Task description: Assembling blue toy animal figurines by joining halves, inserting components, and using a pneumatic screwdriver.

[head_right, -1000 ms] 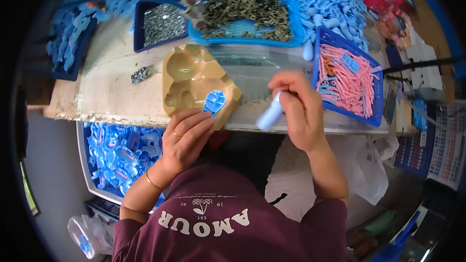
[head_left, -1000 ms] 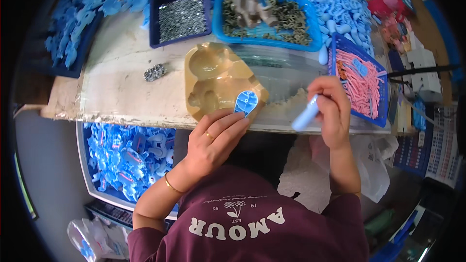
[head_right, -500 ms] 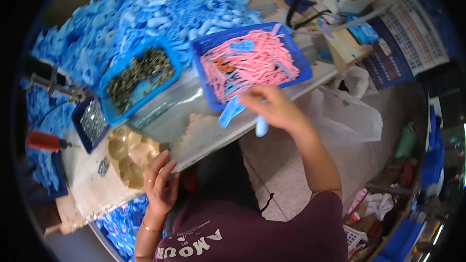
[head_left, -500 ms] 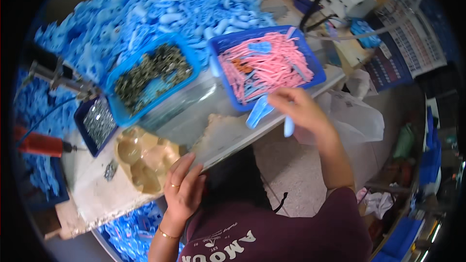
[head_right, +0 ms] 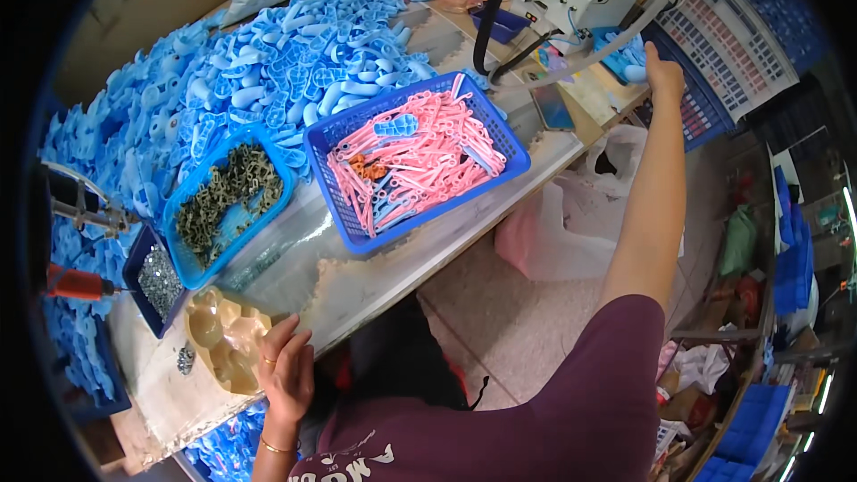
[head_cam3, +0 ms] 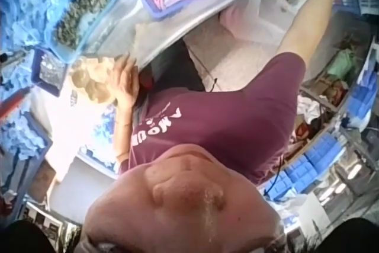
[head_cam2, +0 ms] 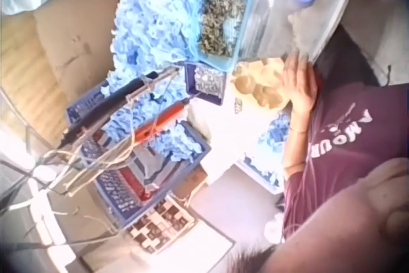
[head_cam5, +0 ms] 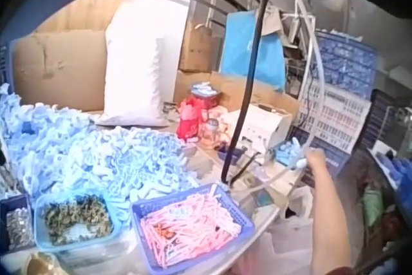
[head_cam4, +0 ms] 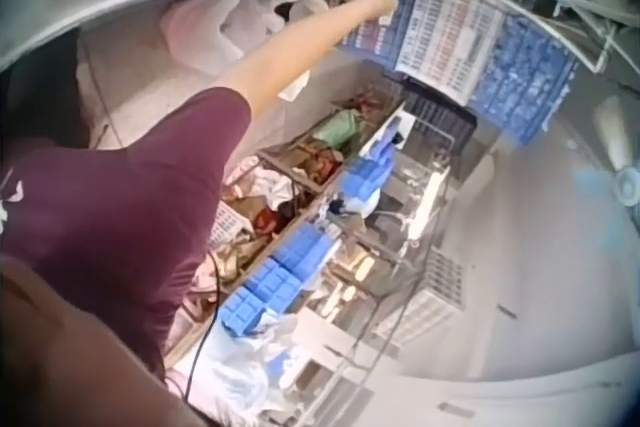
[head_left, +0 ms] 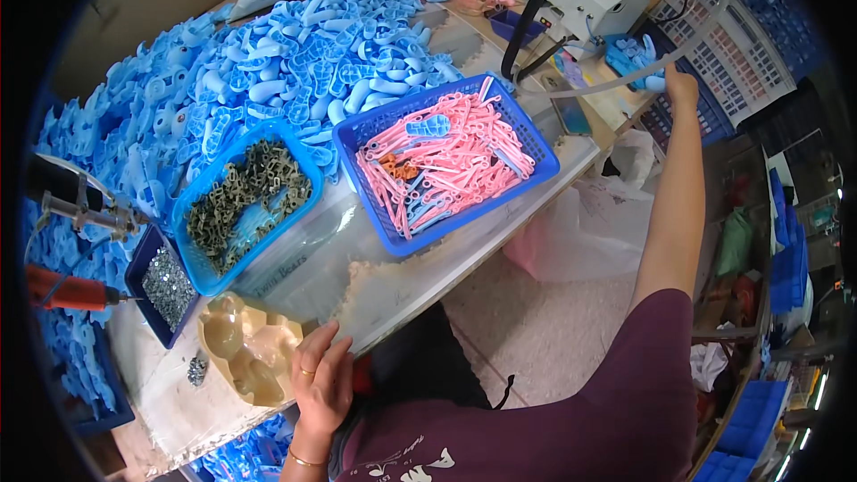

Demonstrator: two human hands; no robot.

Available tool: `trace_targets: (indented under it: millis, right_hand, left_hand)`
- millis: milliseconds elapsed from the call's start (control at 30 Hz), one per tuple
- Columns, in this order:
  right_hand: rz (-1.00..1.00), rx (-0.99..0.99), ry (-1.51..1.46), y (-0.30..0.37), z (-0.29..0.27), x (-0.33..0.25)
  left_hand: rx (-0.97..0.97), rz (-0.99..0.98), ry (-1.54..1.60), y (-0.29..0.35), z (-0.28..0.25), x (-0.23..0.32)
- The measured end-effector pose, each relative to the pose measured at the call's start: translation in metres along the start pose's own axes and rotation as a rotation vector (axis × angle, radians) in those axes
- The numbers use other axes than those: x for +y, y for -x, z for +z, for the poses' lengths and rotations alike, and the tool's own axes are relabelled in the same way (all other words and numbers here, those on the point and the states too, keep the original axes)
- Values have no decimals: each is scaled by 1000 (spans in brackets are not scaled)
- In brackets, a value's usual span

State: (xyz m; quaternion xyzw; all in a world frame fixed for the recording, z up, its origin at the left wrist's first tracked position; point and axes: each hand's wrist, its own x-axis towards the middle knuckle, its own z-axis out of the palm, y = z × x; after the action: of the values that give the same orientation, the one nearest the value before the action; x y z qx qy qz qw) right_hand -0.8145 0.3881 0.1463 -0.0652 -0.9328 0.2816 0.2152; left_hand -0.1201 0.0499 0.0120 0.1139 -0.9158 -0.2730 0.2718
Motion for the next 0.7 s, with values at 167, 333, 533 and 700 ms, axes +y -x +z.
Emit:
trace_targets:
  millis: [167,333,533,700]
  right_hand:
    - [-124,-562,-69,93,4,-42]
    - [-657,-1330,-82,235,0,-97]
    - [-1112,-633,-9,336,69,-168]
    - [-1377,-554,244,343,105,-182]
  left_hand:
    - [4,-41,-12,-1,-7,2]
    - [-25,30,11,-8,-8,-5]
    - [-33,81,39,-7,-5,4]
    - [-7,74,29,1,-14,7]
